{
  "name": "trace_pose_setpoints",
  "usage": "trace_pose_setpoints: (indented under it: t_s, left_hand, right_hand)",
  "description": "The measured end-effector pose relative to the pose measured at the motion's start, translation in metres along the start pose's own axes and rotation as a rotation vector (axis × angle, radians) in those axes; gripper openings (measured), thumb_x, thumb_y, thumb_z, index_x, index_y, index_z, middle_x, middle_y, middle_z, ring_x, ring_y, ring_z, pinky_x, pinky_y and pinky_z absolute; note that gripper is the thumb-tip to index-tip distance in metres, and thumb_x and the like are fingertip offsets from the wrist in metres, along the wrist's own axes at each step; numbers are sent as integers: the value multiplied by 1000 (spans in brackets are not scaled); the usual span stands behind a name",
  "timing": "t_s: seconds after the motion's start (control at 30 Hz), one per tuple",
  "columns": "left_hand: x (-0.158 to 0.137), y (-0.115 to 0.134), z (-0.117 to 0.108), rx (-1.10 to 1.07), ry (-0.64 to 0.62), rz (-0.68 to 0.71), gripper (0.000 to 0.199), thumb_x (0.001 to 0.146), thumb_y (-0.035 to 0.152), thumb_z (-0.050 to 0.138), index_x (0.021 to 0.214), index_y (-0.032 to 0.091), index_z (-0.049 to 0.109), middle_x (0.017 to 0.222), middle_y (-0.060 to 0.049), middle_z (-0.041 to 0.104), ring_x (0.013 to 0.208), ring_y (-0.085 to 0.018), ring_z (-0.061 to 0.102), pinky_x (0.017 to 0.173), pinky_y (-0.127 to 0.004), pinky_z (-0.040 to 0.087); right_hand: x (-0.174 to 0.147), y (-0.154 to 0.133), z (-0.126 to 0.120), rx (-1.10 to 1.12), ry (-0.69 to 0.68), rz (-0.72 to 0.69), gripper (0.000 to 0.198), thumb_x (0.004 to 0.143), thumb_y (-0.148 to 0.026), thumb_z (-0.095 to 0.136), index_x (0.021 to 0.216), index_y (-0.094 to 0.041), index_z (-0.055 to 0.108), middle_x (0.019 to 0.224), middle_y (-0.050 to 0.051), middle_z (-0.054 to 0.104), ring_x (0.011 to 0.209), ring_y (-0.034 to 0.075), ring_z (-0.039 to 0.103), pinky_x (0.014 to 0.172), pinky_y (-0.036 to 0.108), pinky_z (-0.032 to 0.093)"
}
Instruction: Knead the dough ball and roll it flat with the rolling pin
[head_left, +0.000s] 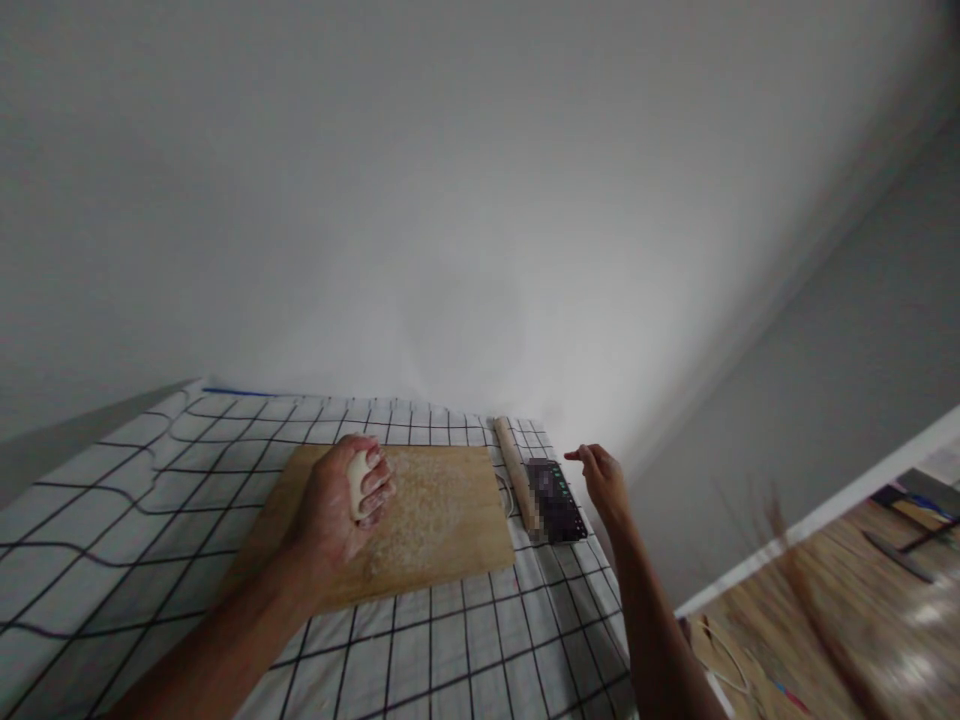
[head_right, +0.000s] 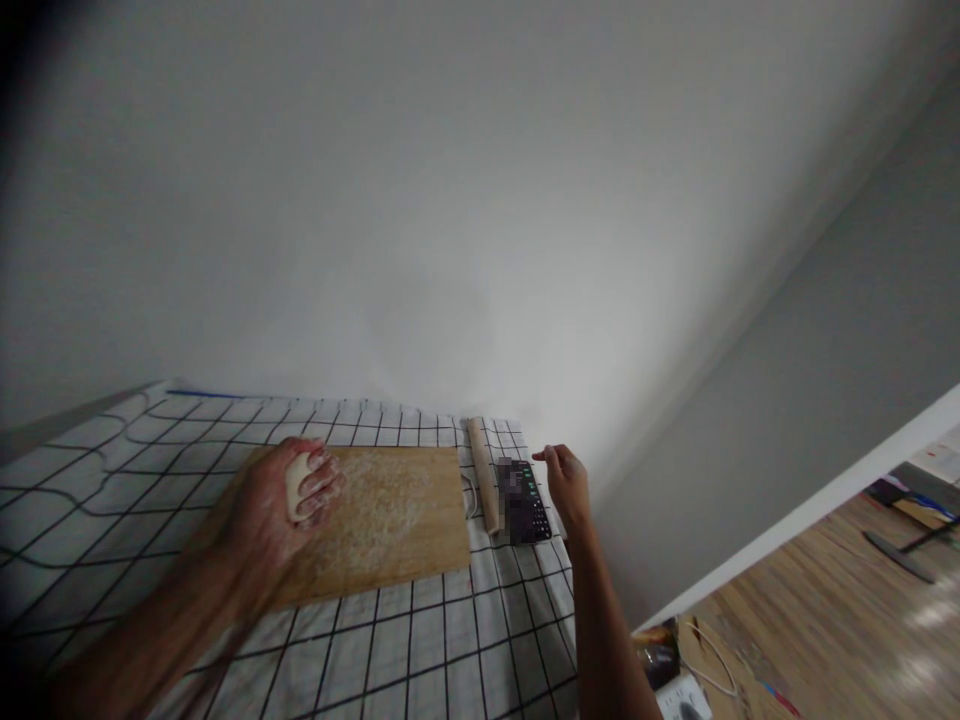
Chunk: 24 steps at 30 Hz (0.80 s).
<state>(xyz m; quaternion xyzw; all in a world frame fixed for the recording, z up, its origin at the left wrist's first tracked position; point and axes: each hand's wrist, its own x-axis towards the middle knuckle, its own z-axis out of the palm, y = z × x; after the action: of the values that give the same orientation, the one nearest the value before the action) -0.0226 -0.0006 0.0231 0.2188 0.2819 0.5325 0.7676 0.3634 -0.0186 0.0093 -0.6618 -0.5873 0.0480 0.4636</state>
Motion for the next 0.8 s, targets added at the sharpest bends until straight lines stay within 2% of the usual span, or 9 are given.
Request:
trace_pose_setpoints:
  t_s: [0.17,0.3,0.37,0.43,0.5,0.57,0.67,0.73,0.8]
  left_hand:
    - [9,-12,-5,18,-103,15,24,82,35,68,73,19,52,55,7,48,37,-7,43,32,-17,34]
    - [11,-16,1,-8,-164,46,24,89,36,60,101,16,64,89,-8,69,73,-19,70,62,-32,61]
    - [10,-17,2,8,-152,57,26,90,31,59,109,14,65,106,-13,70,87,-24,72,71,-38,63]
    - [10,-16,0,43,-124,74,30,89,29,63,115,15,65,109,-14,70,76,-19,72,57,-29,61]
    - [11,-14,-4,41,-124,85,35,89,34,66,119,16,65,95,-8,70,54,-11,63,39,-19,50]
    - [12,-11,-7,-8,-144,78,37,88,37,66,119,17,65,76,-2,64,44,-8,53,33,-18,44]
    - [13,-8,-9,-113,-103,110,25,87,29,67,109,17,65,72,-1,62,58,-13,63,50,-27,59]
    - [13,-8,-9,-152,-29,154,20,84,17,67,104,18,65,90,-6,69,79,-18,71,70,-35,65]
    - [12,-9,-8,-133,-13,160,32,80,8,67,110,21,64,112,-8,70,82,-16,72,66,-28,64]
  right_hand:
    - [-2,14,33,-6,-6,-18,47,96,-48,36,88,-19,72,93,8,75,87,21,65,80,31,46]
    - [-3,21,37,-44,-43,-10,44,96,-46,36,87,-20,70,93,7,75,89,21,65,82,30,45]
    - [-3,22,38,-68,-58,2,43,97,-45,36,88,-20,69,93,7,74,87,20,65,81,30,45]
    - [-2,22,38,-86,-67,11,42,98,-44,35,89,-21,68,94,6,74,87,19,65,80,29,44]
    - [-2,22,39,-96,-72,13,41,98,-42,34,89,-21,68,95,6,74,88,19,65,81,29,44]
    - [-2,23,40,-102,-74,12,41,98,-41,33,89,-21,68,94,6,74,88,19,65,81,28,44]
    - [0,26,42,-112,-80,11,39,98,-38,34,88,-22,68,93,5,75,87,19,66,80,27,44]
    - [1,30,42,-128,-68,22,37,96,-37,37,86,-22,69,92,5,75,85,19,66,78,27,44]
    - [1,32,40,-150,-28,43,35,94,-36,39,84,-22,69,93,6,76,85,20,67,78,29,44]
